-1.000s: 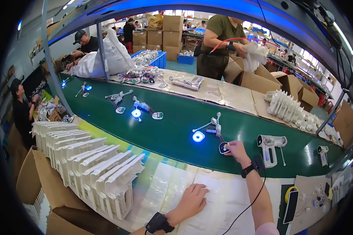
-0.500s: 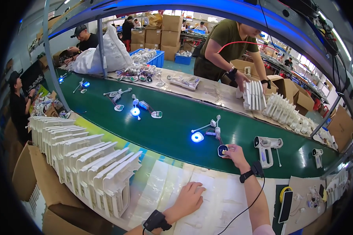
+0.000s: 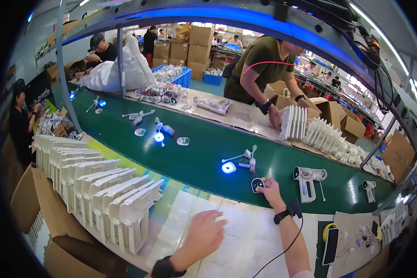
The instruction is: The person assembles a toy gun by hand, inserting a motor, battery, and speaker into the plastic housing before connecting a circuit board. After pressing the components into place and testing them, the person places the assembly onto a conveyor belt and walks away.
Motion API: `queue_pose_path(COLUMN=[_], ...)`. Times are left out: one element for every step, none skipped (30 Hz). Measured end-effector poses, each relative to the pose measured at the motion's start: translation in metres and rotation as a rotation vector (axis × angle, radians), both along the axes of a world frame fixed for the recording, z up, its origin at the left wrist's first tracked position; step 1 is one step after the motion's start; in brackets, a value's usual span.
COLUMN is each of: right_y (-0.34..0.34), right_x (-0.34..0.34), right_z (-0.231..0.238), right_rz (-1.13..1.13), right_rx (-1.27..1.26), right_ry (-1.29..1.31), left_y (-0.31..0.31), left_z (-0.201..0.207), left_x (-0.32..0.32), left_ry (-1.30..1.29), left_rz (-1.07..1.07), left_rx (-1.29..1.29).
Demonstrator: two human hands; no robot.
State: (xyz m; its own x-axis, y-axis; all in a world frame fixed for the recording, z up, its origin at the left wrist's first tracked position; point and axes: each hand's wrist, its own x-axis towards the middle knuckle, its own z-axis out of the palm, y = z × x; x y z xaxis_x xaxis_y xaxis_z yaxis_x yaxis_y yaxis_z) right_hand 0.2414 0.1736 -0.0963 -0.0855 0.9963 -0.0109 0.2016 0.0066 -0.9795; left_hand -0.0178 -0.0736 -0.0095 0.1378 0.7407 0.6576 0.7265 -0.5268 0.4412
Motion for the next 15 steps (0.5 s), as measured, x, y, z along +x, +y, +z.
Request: queue_pose_path(right_y=[-0.004,-0.002,0.0,0.002,0.002,0.001,-0.01,-0.007,-0.006,-0.006,-0.004,-0.001,-0.004,-0.01,-0.016], right_x=[-0.006,0.001,0.017,0.023,0.026,0.021,0.011,0.017,0.027,0.031,0.041,0.049,0.054,0.056,0.061], right_z=[0.001,-0.007,-0.013,-0.015,-0.013,-0.005,0.009,0.01,0.012,0.018,0.021,0.023,0.033,0.048,0.061], right_rz=[-0.032,-0.025,-0.036,-0.022,-0.044,-0.053,-0.087,-0.124,-0.119,-0.107,-0.105,-0.105,-0.1,-0.099,-0.064], right_rx=[-0.007,0.005,0.041,0.076,0.07,0.068,0.067,0.105,0.094,0.08,0.072,0.062,0.038,0.04,0.019], right_ry=[0.005,0.073,0.067,0.075,0.063,0.061,0.11,0.114,0.108,0.102,0.091,0.077,0.102,0.083,0.02], left_y=[-0.016,-0.034,-0.047,-0.058,-0.062,-0.07,-0.079,-0.085,-0.09,-0.095,-0.095,-0.094,-0.089,-0.096,-0.102], left_z=[0.016,0.036,0.055,0.062,0.075,0.077,0.075,0.075,0.072,0.072,0.075,0.077,0.079,0.083,0.086], left_x=[-0.016,-0.025,-0.038,-0.054,-0.065,-0.08,-0.096,-0.106,-0.114,-0.118,-0.115,-0.114,-0.113,-0.11,-0.109], left_ry=[-0.053,-0.131,-0.004,-0.038,0.059,0.161,0.261,0.281,0.29,0.298,0.342,0.352,0.467,0.582,0.586], left_rz=[0.068,0.218,0.393,0.498,0.688,0.781,0.88,0.882,0.829,0.784,0.77,0.764,0.748,0.744,0.754], left_rx=[0.123,0.179,0.247,0.269,0.264,0.175,0.079,0.091,0.006,-0.082,-0.047,-0.049,0.07,0.204,0.212])
